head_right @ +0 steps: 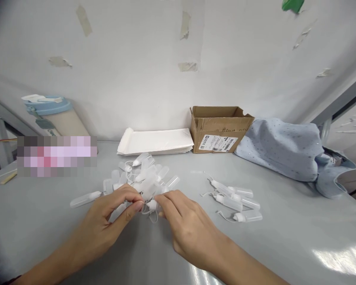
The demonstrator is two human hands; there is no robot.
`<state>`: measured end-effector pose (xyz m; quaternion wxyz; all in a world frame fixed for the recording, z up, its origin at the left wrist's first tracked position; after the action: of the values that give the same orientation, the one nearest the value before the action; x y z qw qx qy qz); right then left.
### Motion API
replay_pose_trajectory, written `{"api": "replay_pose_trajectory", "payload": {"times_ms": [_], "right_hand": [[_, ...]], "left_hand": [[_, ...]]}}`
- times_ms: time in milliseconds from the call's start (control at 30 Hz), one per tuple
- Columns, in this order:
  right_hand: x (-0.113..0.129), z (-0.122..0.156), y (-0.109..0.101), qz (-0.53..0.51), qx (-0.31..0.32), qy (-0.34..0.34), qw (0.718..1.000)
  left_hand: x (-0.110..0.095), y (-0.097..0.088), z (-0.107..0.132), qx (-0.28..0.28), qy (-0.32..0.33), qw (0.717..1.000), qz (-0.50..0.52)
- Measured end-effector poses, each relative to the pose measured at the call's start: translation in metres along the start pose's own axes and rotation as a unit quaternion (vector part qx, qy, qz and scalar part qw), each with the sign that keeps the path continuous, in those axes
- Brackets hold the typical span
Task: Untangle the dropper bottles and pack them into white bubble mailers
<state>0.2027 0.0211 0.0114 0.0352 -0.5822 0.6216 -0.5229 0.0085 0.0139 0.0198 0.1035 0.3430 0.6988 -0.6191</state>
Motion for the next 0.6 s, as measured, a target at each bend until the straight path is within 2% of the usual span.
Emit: {"api": "replay_pose_trajectory", "payload": {"times_ms": [100,200,333,500,600], "right_hand": [[0.0,0.0,0.0,-0.034,-0.009,0.012,0.999],[0.002,-0.001,-0.003,-0.121,-0.003,0.079,0.99],[0.007,-0.004,-0.009,-0.224,0.0,0.177,0.958],[0.007,-0.008,-0.01,-0.339,0.056,0.265,0.901],[0.007,-0.008,-0.009,-0.334,0.05,0.272,0.901]], "left_hand": [[-0.001,0.001,0.0,0.011,-0.001,1.0,0.002],[-0.002,0.0,0.0,0.016,-0.003,1.0,0.014],[0.0,-0.001,0.0,0.015,0.002,0.999,0.034],[0.001,-0.002,0.0,0.037,-0.032,0.998,0.049],[0.001,-0.003,-0.001,0.047,-0.047,0.997,0.051]]}}
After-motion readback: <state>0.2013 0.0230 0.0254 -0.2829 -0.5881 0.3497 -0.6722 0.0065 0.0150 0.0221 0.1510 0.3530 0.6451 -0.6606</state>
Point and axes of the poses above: each hand's wrist, its own z-axis away from the middle knuckle, its own y-axis out of the palm, x = y × z, the point moved 1 cm from there along -z, towards the middle knuckle, and after that the axes turned 13 degrees about -z, right-handed, at the moved point
